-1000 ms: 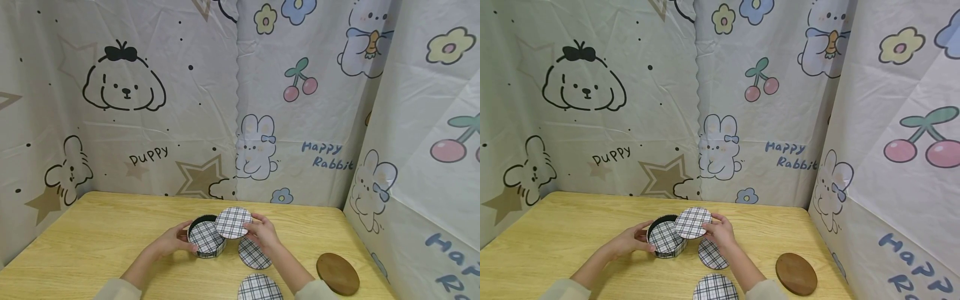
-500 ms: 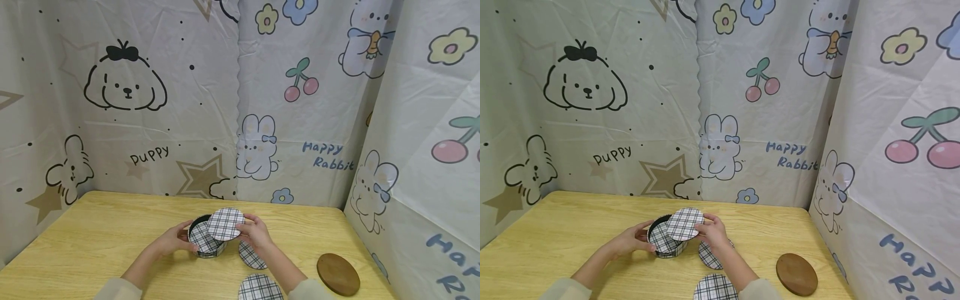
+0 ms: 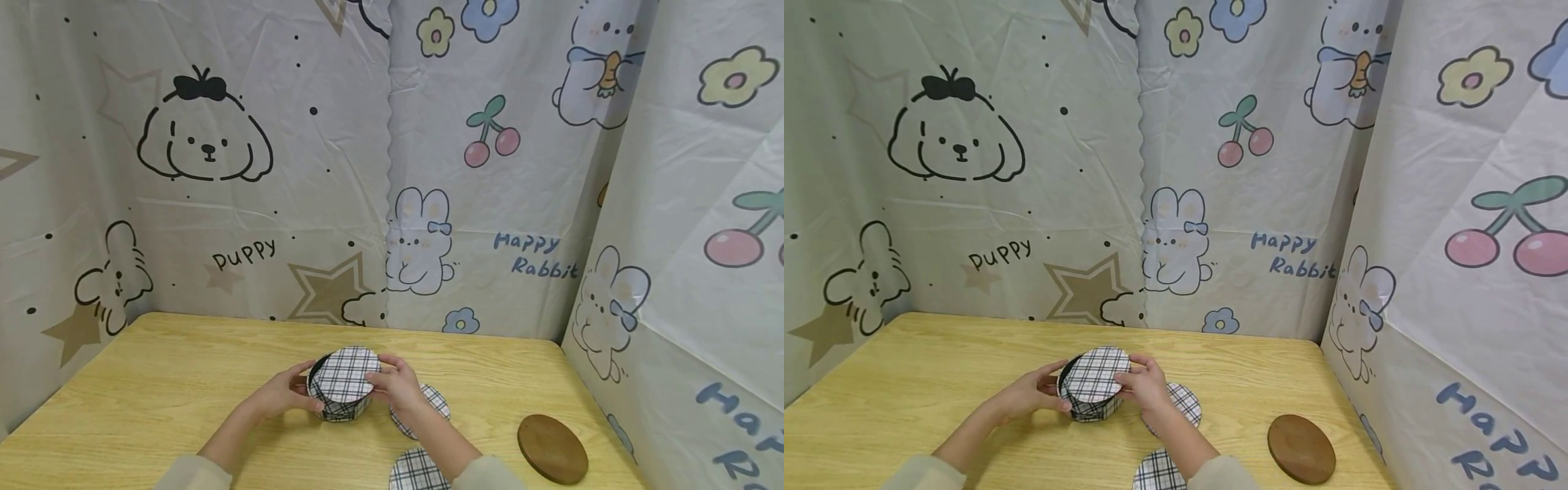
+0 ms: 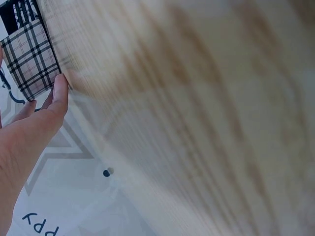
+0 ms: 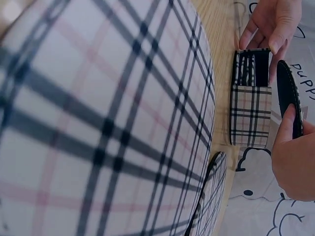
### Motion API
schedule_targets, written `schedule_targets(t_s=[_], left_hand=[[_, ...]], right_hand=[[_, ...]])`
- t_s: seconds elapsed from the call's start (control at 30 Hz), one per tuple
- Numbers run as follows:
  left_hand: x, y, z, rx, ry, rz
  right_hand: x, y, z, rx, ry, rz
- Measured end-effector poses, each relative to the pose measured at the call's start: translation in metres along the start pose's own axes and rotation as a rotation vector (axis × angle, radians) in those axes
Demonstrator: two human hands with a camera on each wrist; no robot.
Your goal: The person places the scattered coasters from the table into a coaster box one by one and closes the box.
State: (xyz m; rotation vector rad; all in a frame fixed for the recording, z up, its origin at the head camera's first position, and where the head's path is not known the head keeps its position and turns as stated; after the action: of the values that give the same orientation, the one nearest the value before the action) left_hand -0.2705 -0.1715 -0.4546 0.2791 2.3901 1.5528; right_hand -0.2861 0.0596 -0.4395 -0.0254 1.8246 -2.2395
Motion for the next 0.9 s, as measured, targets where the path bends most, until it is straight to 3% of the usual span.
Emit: schedule_targets(t_s=[0.47,0.9], left_hand=[[0.001,-0.003,0.0,-0.008,0.0,0.015],[0.002,-0.003,0.001,-0.014,0.016,-0.01]], right_hand=[[0.004,0.009,0.014,-0.038,0.015,-0.021],[0.004,0.007,0.023,-0.079,0.016,-0.025]])
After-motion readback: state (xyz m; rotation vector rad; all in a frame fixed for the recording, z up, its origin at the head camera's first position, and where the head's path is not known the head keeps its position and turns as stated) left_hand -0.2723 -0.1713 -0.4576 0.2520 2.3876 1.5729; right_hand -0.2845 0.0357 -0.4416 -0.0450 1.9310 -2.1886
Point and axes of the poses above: each hand's wrist, its own x-axis towards the middle knuckle, its own z-axis out of the palm, y = z × x, the point moved 2 cm from there along x, towards the middle knuckle, and after that the axes turned 2 degrees about x, right-handed, at the moved point
